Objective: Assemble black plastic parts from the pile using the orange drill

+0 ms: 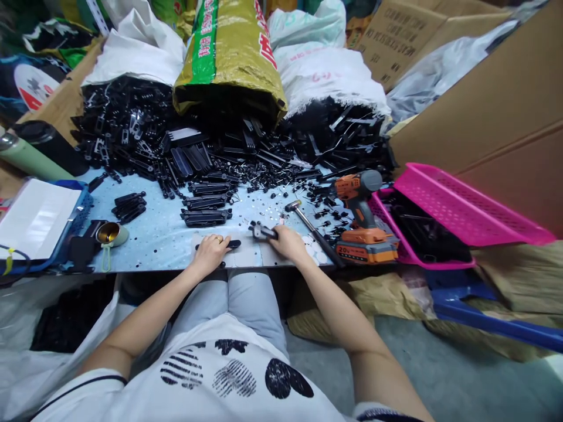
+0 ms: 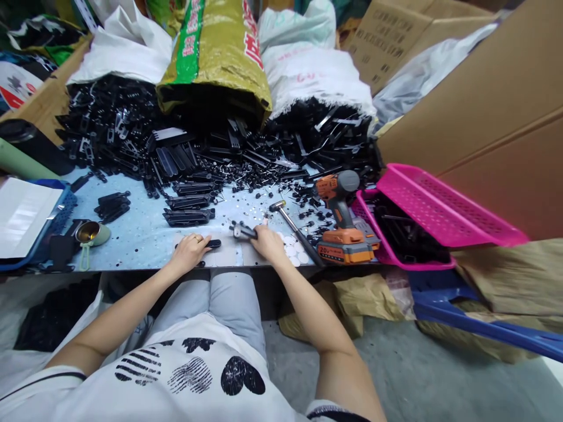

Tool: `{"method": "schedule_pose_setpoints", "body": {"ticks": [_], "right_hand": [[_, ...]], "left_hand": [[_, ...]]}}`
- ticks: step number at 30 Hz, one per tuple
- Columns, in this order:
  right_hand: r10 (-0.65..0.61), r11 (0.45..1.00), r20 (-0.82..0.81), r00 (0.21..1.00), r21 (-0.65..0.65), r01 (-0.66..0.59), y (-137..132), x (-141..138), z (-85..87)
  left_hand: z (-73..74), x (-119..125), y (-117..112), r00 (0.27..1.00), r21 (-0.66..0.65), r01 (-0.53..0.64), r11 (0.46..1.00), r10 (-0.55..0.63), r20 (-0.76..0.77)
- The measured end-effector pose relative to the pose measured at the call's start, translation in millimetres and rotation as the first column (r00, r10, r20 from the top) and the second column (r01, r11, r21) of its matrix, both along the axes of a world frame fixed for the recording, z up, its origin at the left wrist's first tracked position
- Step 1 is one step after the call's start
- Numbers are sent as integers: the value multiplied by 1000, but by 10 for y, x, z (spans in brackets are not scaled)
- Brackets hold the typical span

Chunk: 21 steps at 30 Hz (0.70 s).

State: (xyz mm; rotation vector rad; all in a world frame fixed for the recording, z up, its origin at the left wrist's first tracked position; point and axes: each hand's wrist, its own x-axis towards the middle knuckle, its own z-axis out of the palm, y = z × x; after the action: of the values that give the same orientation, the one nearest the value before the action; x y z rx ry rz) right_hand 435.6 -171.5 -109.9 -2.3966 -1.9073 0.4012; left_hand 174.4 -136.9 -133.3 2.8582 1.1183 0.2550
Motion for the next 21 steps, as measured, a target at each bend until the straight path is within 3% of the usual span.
{"method": "schedule_pose_setpoints", "body": {"ticks": [4,7,10,12,16,21], "right_hand": [[-78,963,-29,996,254,83,301,131,242],[132,981,-46,990,149,-124,197,41,334],[449,893,-79,890,47,-447,-96,-156,259],[567,823,-76,820,11,-568,-253,-261,164],[665,747,-5,747,25,-665,-323,-327,2],[674,732,69,736,71,-677,-314,-294,-38]], "left_hand": [[25,15,-8,1000,-20,-17,1000,17,-7],[35,26,19,1000,-80,-12,997,13,18],[63,39,61,999,-160,36,986,-30,34],[106,59,85,998,-212,63,975,-57,35],[218,122,106,994,-281,106,954,-107,12],[280,168,112,991,-313,112,943,-129,-34]]}}
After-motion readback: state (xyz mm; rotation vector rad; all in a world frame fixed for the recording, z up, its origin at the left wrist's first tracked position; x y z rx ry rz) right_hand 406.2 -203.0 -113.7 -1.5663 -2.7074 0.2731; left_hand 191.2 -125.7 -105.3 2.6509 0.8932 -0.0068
